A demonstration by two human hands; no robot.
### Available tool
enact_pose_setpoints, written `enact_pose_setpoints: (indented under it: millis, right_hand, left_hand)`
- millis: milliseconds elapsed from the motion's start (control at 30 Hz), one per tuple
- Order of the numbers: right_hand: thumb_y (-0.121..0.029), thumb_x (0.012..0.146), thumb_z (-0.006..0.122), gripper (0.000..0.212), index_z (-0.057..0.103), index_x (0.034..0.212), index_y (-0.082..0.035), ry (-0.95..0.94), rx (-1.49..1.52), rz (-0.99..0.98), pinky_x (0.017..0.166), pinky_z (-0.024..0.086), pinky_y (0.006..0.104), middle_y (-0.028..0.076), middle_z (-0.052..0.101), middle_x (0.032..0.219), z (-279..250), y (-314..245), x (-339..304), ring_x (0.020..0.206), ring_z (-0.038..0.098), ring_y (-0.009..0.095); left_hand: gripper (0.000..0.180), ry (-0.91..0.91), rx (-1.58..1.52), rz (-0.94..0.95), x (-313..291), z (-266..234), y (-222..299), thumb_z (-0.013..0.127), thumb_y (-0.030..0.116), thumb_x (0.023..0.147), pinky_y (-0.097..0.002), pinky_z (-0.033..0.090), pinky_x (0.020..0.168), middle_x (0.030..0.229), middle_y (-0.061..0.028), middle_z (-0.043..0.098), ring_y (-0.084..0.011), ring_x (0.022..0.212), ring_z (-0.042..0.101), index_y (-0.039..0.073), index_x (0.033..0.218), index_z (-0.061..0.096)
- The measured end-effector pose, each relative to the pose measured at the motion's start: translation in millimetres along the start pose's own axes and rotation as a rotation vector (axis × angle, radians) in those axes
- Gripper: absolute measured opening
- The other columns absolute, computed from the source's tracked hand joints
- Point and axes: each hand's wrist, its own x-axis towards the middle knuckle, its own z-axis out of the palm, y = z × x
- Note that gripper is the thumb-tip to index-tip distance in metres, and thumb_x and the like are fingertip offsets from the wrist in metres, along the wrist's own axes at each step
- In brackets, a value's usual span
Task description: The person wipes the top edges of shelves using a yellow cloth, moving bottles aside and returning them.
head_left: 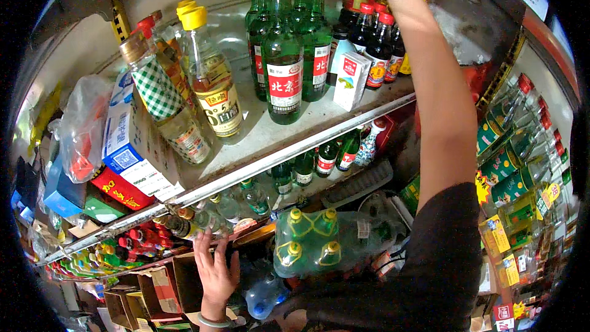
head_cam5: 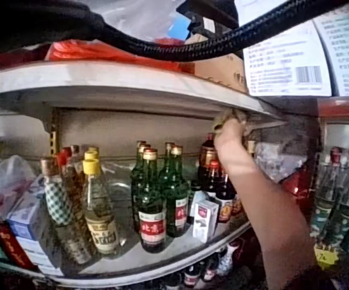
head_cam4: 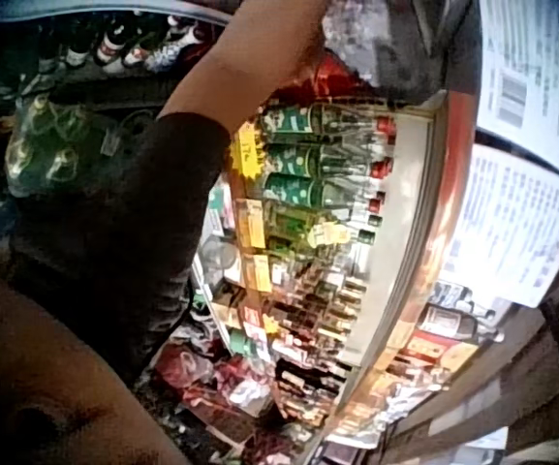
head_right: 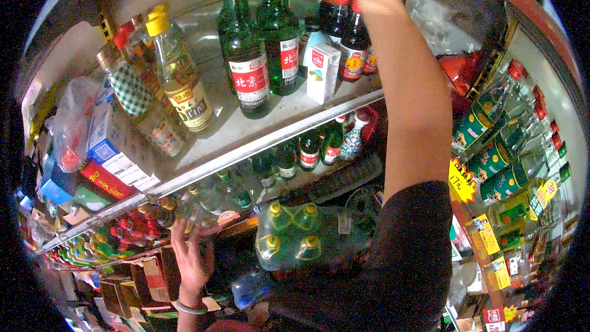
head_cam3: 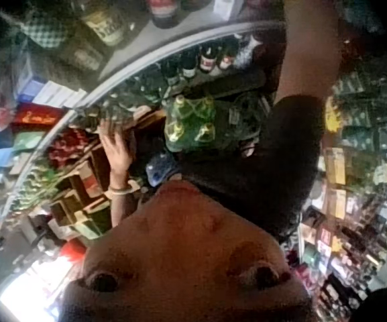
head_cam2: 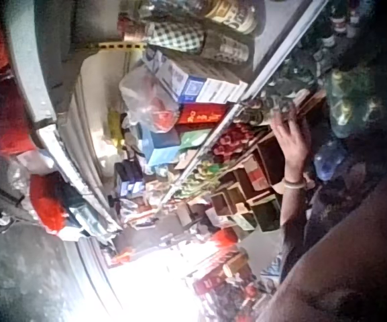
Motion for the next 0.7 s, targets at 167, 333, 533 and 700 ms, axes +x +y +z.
enact_pose_setpoints:
  millis: [167,333,533,700]
  right_hand:
    - [0.001,0.085,0.050,0.012,0.053,0.091,-0.009,-0.213,-0.007,-0.002,0.055,0.047,0.0312,0.006,0.057,0.077,72.6,26.3,-140.0,0.068,0.056,0.018]
    - [-0.008,0.093,0.042,0.015,0.057,0.095,-0.011,-0.245,-0.126,0.222,0.061,0.049,0.0303,0.006,0.061,0.083,66.9,5.8,-181.2,0.071,0.059,0.020]
    - [-0.024,0.094,0.044,0.025,0.048,0.070,-0.020,-0.269,0.162,0.113,0.051,0.039,0.0333,-0.001,0.044,0.055,7.3,30.7,-40.0,0.046,0.040,0.017]
    - [-0.021,0.096,0.038,0.032,0.043,0.066,-0.015,-0.234,0.070,0.309,0.041,0.029,0.0326,0.005,0.035,0.051,12.5,50.2,20.9,0.040,0.027,0.020]
  left_hand:
    - [0.057,0.036,0.152,0.068,28.1,4.5,-4.4,0.067,0.013,0.079,-0.0562,0.029,0.105,0.136,-0.0190,0.038,-0.0383,0.128,0.035,0.009,0.132,0.046]
    - [0.059,0.125,0.210,0.155,48.3,16.8,-9.6,0.069,0.016,0.080,-0.0553,0.028,0.106,0.139,-0.0178,0.037,-0.0362,0.130,0.034,0.010,0.133,0.044]
    - [0.066,0.199,0.304,0.091,66.2,37.3,-23.9,0.070,0.024,0.079,-0.0547,0.030,0.104,0.140,-0.0186,0.036,-0.0385,0.127,0.038,0.012,0.137,0.040]
    - [0.062,0.284,0.428,0.096,68.3,52.2,-30.5,0.068,0.026,0.081,-0.0510,0.031,0.102,0.139,-0.0164,0.037,-0.0350,0.125,0.040,0.017,0.136,0.042]
